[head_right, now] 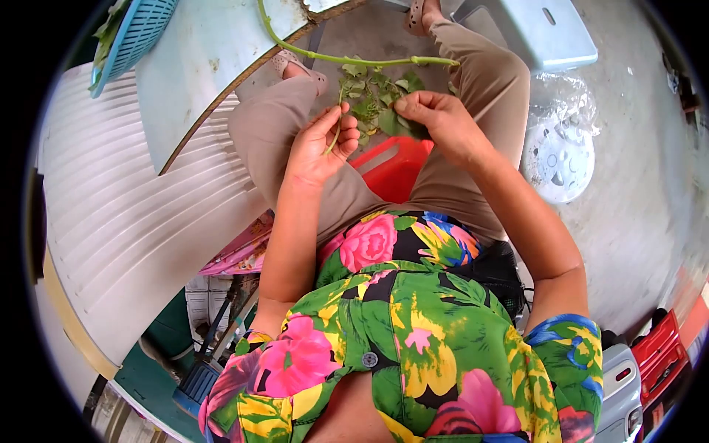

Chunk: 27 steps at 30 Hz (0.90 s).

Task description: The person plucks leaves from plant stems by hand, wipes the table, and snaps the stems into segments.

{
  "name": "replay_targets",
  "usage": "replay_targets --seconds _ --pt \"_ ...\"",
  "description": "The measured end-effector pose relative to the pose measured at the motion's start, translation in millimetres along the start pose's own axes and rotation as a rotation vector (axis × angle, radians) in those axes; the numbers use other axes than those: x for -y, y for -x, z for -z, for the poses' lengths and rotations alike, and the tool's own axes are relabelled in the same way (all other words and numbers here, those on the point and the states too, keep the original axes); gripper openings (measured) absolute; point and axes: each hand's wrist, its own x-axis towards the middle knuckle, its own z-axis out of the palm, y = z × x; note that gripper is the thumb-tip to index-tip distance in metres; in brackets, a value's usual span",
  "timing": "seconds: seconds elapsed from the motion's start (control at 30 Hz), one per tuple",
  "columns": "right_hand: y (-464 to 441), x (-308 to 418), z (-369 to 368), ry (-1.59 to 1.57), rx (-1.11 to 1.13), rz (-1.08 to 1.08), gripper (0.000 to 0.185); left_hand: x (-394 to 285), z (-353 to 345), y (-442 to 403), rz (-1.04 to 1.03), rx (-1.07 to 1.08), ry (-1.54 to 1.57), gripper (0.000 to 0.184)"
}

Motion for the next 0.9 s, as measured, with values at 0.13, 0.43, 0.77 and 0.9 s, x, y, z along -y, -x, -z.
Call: replay_targets --seconds 0.13,0.43,0.77,0.9 --pt "30.1 36.5 -25.8 0.173 0.106 -0.02 0.015 -0.7 1.6 -7.7 0.003 -0.044 0.029 0.011" --pt "58.5 139.5 -95.4 0.374 0.402 0.294 0.011 15.6 9.4 -21.2 0.009 0.034 0.112 0.013" --pt "-34.4 256.4 -208.2 0.332 0.23 0.737 0.017 14.4 3.9 -22.1 -0.02 0.072 0.067 0.01" --pt "-88.9 291.2 -259.3 0.268 0.229 0.733 0.014 8.9 -1.1 -21.4 -0.013 0.091 0.057 0.009"
